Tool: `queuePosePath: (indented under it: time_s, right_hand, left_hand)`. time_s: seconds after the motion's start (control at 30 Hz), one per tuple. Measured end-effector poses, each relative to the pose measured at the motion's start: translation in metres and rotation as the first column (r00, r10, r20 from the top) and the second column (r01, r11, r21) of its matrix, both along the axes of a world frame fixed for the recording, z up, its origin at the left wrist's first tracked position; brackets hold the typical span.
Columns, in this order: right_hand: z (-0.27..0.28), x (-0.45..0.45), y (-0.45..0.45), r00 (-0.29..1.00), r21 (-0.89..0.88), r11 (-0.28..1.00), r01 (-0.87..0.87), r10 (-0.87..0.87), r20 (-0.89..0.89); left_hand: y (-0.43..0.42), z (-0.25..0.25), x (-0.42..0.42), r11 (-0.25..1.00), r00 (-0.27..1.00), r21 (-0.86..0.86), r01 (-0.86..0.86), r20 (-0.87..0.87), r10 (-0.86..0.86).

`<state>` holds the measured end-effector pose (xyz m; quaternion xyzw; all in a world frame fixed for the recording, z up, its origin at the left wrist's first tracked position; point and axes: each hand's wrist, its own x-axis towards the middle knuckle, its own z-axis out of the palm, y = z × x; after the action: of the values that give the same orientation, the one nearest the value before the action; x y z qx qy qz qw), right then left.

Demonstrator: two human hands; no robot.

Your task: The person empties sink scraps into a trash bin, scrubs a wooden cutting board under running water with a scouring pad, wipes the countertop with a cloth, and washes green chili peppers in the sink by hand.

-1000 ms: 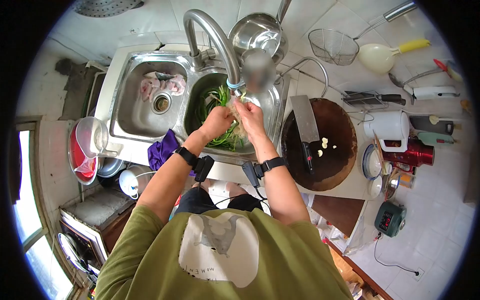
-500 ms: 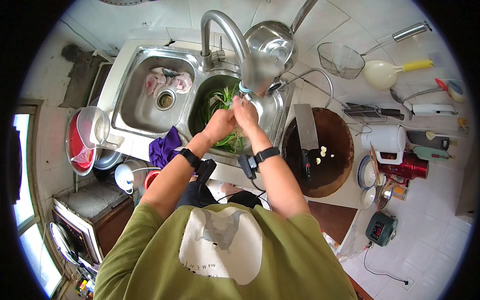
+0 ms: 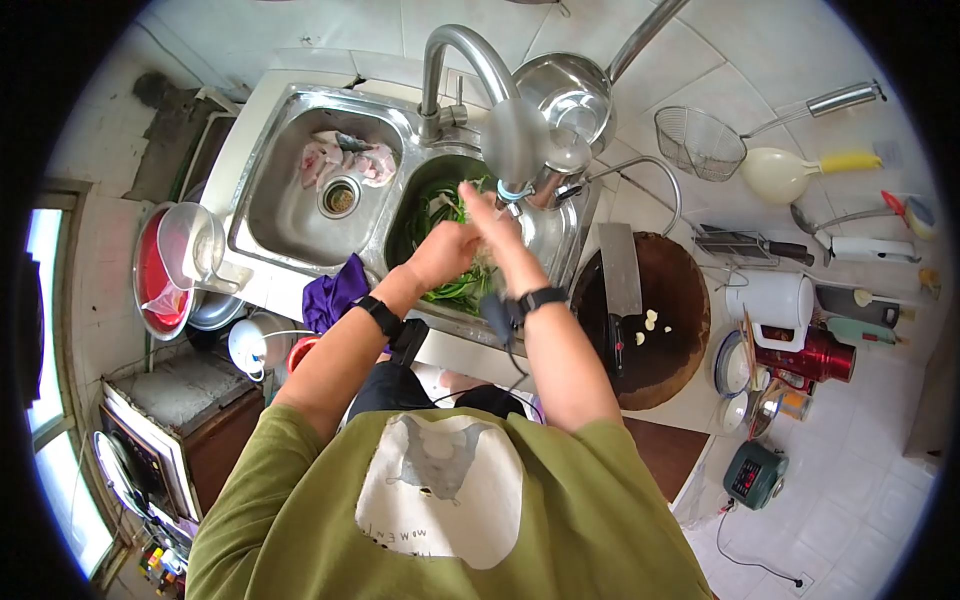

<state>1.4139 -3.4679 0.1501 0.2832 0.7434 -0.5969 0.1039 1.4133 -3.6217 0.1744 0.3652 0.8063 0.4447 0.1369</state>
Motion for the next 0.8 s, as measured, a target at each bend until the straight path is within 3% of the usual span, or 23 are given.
queuePosePath:
  time_s: [0.07, 0.1, 0.17, 0.23, 0.33, 0.37, 0.4, 0.43, 0.47, 0.53, 0.57, 0.6, 0.67, 0.73, 0.8]
  right_hand:
    - [0.014, 0.004, -0.004, 0.994, 0.221, 0.973, -0.058, 0.035, 0.107]
    - [0.001, 0.006, -0.002, 0.993, 0.221, 0.973, -0.059, 0.035, 0.112]
    - [-0.034, 0.007, 0.007, 0.988, 0.070, 0.985, 0.156, -0.156, -0.007]
    - [-0.054, 0.004, 0.008, 0.966, 0.030, 0.969, 0.245, -0.241, -0.096]
    - [-0.026, 0.009, 0.000, 0.940, -0.012, 0.953, 0.303, -0.301, -0.161]
    - [0.022, 0.015, -0.010, 0.971, 0.058, 0.970, 0.237, -0.235, -0.038]
    - [0.050, 0.020, -0.014, 0.980, 0.120, 0.979, 0.166, -0.177, 0.090]
    - [0.021, 0.026, -0.006, 0.987, 0.213, 0.964, 0.157, -0.157, -0.014]
    - [-0.010, 0.032, 0.004, 0.985, 0.312, 0.937, 0.157, -0.128, -0.111]
    - [0.022, 0.051, -0.014, 0.929, 0.325, 0.894, 0.307, -0.208, -0.306]
    - [0.015, 0.051, -0.009, 0.920, 0.350, 0.890, 0.294, -0.164, -0.356]
    - [-0.002, 0.044, 0.000, 0.919, 0.346, 0.890, 0.297, -0.168, -0.358]
    - [-0.019, 0.033, 0.016, 0.930, -0.002, 0.933, 0.359, -0.358, -0.089]
    - [-0.016, 0.032, 0.023, 0.923, 0.030, 0.925, 0.379, -0.376, -0.083]
    - [-0.023, 0.019, 0.031, 0.734, -0.311, 0.682, 0.661, -0.675, 0.080]
  left_hand:
    - [0.002, -0.006, -0.002, 0.998, 0.995, 0.063, -0.018, 0.097, 0.012]
    - [0.003, -0.006, 0.004, 0.997, 0.993, 0.058, -0.048, 0.106, 0.042]
    - [0.006, -0.002, 0.015, 0.991, 0.992, 0.092, -0.092, 0.100, 0.083]
    - [0.008, 0.001, 0.020, 0.983, 0.984, 0.110, -0.150, 0.118, 0.137]
    - [0.005, -0.001, 0.026, 0.967, 0.968, 0.104, -0.233, 0.124, 0.220]
    - [0.005, -0.001, 0.029, 0.967, 0.968, 0.102, -0.232, 0.126, 0.219]
    - [0.008, 0.000, 0.033, 0.908, 0.915, 0.193, -0.371, 0.241, 0.322]
    - [0.011, 0.001, 0.034, 0.821, 0.841, 0.264, -0.506, 0.361, 0.402]
    - [0.005, 0.006, 0.022, 0.814, 0.782, 0.209, -0.543, 0.480, 0.399]
    - [0.008, -0.002, 0.011, 0.827, 0.810, 0.252, -0.502, 0.473, 0.348]
    - [0.008, 0.002, 0.012, 0.818, 0.726, 0.199, -0.540, 0.601, 0.333]
    - [0.009, 0.005, 0.015, 0.820, 0.729, 0.198, -0.537, 0.598, 0.333]
    - [0.016, 0.010, 0.028, 0.774, 0.542, 0.164, -0.611, 0.800, 0.259]
    - [0.025, 0.014, 0.033, 0.760, 0.526, 0.176, -0.626, 0.814, 0.246]
    - [0.024, 0.022, 0.028, 0.800, 0.640, 0.164, -0.577, 0.699, 0.319]
